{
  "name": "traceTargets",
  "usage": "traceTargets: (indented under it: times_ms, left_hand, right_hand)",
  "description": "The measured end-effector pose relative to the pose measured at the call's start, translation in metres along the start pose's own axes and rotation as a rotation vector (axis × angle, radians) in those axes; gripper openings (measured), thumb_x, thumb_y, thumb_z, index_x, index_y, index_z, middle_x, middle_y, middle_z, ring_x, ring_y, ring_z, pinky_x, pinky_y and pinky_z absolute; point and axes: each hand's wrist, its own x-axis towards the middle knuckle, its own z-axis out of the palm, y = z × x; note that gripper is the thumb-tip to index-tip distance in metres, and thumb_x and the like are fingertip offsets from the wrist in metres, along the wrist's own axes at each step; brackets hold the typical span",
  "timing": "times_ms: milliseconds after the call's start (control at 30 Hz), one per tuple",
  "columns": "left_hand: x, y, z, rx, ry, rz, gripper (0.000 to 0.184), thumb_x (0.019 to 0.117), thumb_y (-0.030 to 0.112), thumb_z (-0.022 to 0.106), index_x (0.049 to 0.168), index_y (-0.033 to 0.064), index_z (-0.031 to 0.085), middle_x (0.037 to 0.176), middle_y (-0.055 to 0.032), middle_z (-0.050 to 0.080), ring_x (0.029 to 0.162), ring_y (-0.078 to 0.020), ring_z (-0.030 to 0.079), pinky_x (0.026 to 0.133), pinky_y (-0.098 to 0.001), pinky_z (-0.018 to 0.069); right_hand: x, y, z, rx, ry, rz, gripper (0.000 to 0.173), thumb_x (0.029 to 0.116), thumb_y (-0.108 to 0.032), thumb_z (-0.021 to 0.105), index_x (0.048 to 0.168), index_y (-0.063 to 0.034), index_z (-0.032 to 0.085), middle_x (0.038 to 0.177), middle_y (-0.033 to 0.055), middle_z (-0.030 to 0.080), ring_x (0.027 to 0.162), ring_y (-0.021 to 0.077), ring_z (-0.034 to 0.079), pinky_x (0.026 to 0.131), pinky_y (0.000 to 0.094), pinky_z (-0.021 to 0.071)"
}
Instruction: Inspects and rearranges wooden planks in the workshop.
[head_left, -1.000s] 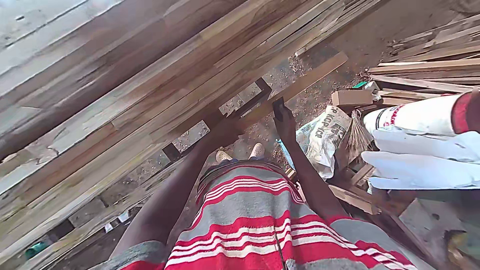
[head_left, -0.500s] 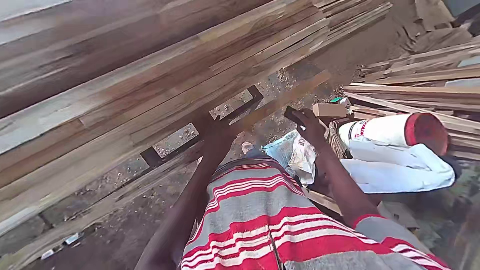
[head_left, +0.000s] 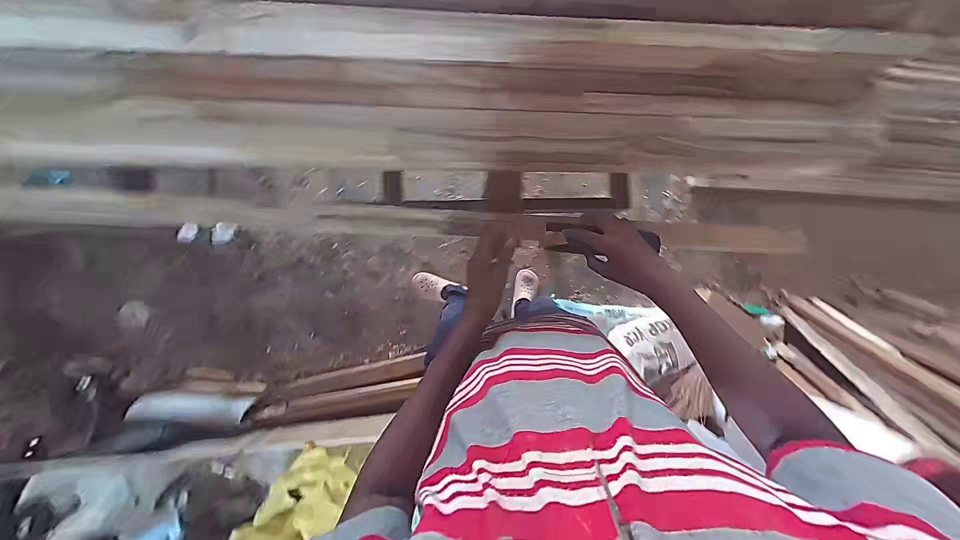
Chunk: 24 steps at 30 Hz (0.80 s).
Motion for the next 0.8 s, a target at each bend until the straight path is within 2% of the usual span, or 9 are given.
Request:
traceTargets:
  times_ms: [67, 200, 267, 300, 367, 500, 567, 667, 800]
  left_hand:
    - [-0.013, 0.009, -0.022, -0.206, 0.035, -0.171, 0.045, 0.1100, 0.028, 0.045, 0.150, 0.0060, 0.044, 0.134, -0.0157, 0.063, 0.113, -0.0247, 0.068, 0.094, -0.0453, 0.0578]
    - [-0.045, -0.004, -0.082, -0.297, 0.284, -0.247, 0.050, 0.0975, 0.022, 0.070, 0.139, -0.0011, 0.053, 0.120, -0.0169, 0.067, 0.097, -0.0197, 0.070, 0.087, -0.0376, 0.0603]
    - [-0.069, -0.022, -0.121, -0.333, 0.464, -0.252, 0.050, 0.0947, 0.016, 0.073, 0.136, -0.0047, 0.054, 0.121, -0.0184, 0.067, 0.099, -0.0191, 0.071, 0.089, -0.0357, 0.0600]
    - [-0.081, -0.033, -0.140, -0.352, 0.538, -0.243, 0.050, 0.0934, 0.013, 0.074, 0.135, -0.0054, 0.054, 0.119, -0.0180, 0.068, 0.096, -0.0177, 0.072, 0.085, -0.0340, 0.0614]
    - [-0.108, -0.058, -0.176, -0.364, 0.643, -0.252, 0.050, 0.0923, 0.010, 0.074, 0.135, -0.0053, 0.053, 0.117, -0.0168, 0.069, 0.090, -0.0158, 0.072, 0.078, -0.0325, 0.0620]
    - [-0.155, -0.097, -0.237, -0.283, 0.815, -0.289, 0.041, 0.0927, 0.009, 0.073, 0.128, -0.0051, 0.059, 0.111, -0.0160, 0.071, 0.084, -0.0168, 0.072, 0.074, -0.0347, 0.0622]
    - [-0.170, -0.109, -0.266, -0.284, 0.918, -0.296, 0.035, 0.0946, 0.008, 0.071, 0.126, -0.0054, 0.061, 0.107, -0.0158, 0.072, 0.081, -0.0171, 0.072, 0.073, -0.0350, 0.0623]
    - [-0.190, -0.113, -0.304, -0.312, 1.025, -0.298, 0.036, 0.0983, 0.010, 0.066, 0.129, -0.0070, 0.060, 0.112, -0.0180, 0.070, 0.091, -0.0179, 0.070, 0.083, -0.0358, 0.0602]
    - [-0.212, -0.124, -0.352, -0.618, 1.156, -0.196, 0.020, 0.1013, 0.007, 0.062, 0.116, -0.0057, 0.062, 0.093, -0.0097, 0.073, 0.074, -0.0117, 0.071, 0.071, -0.0294, 0.0616]
  right_hand:
    - [0.037, -0.038, 0.012, 0.062, -0.028, -0.102, 0.047, 0.0854, -0.003, 0.072, 0.130, -0.0185, 0.071, 0.126, 0.0222, 0.065, 0.112, 0.0418, 0.065, 0.090, 0.0635, 0.0530]
    - [0.112, -0.127, 0.051, 0.094, -0.206, -0.310, 0.027, 0.0932, -0.006, 0.065, 0.119, -0.0102, 0.073, 0.119, 0.0190, 0.069, 0.107, 0.0396, 0.069, 0.086, 0.0617, 0.0558]
    - [0.148, -0.175, 0.071, 0.042, -0.389, -0.348, 0.037, 0.0919, -0.007, 0.064, 0.129, -0.0067, 0.064, 0.125, 0.0209, 0.067, 0.114, 0.0428, 0.066, 0.092, 0.0637, 0.0519]
    - [0.165, -0.198, 0.080, 0.040, -0.490, -0.357, 0.046, 0.0901, -0.006, 0.066, 0.135, -0.0044, 0.059, 0.128, 0.0229, 0.065, 0.118, 0.0453, 0.062, 0.095, 0.0659, 0.0482]
    - [0.192, -0.240, 0.107, 0.014, -0.589, -0.448, 0.057, 0.0870, -0.005, 0.070, 0.142, -0.0047, 0.054, 0.133, 0.0220, 0.064, 0.122, 0.0452, 0.061, 0.097, 0.0655, 0.0477]
    - [0.238, -0.327, 0.149, -0.048, -0.733, -0.670, 0.059, 0.0877, -0.006, 0.072, 0.144, -0.0106, 0.053, 0.127, 0.0208, 0.065, 0.117, 0.0437, 0.062, 0.093, 0.0614, 0.0486]
    - [0.260, -0.366, 0.161, -0.085, -0.779, -0.742, 0.061, 0.0899, -0.009, 0.071, 0.147, -0.0130, 0.050, 0.124, 0.0232, 0.065, 0.117, 0.0458, 0.061, 0.093, 0.0626, 0.0478]
    - [0.287, -0.409, 0.173, -0.154, -0.773, -0.855, 0.057, 0.0930, -0.017, 0.069, 0.147, -0.0122, 0.052, 0.123, 0.0242, 0.066, 0.115, 0.0461, 0.062, 0.090, 0.0635, 0.0490]
    - [0.323, -0.449, 0.192, -0.128, -0.599, -1.001, 0.057, 0.0830, -0.009, 0.080, 0.137, -0.0103, 0.061, 0.113, 0.0197, 0.070, 0.105, 0.0419, 0.068, 0.085, 0.0595, 0.0537]
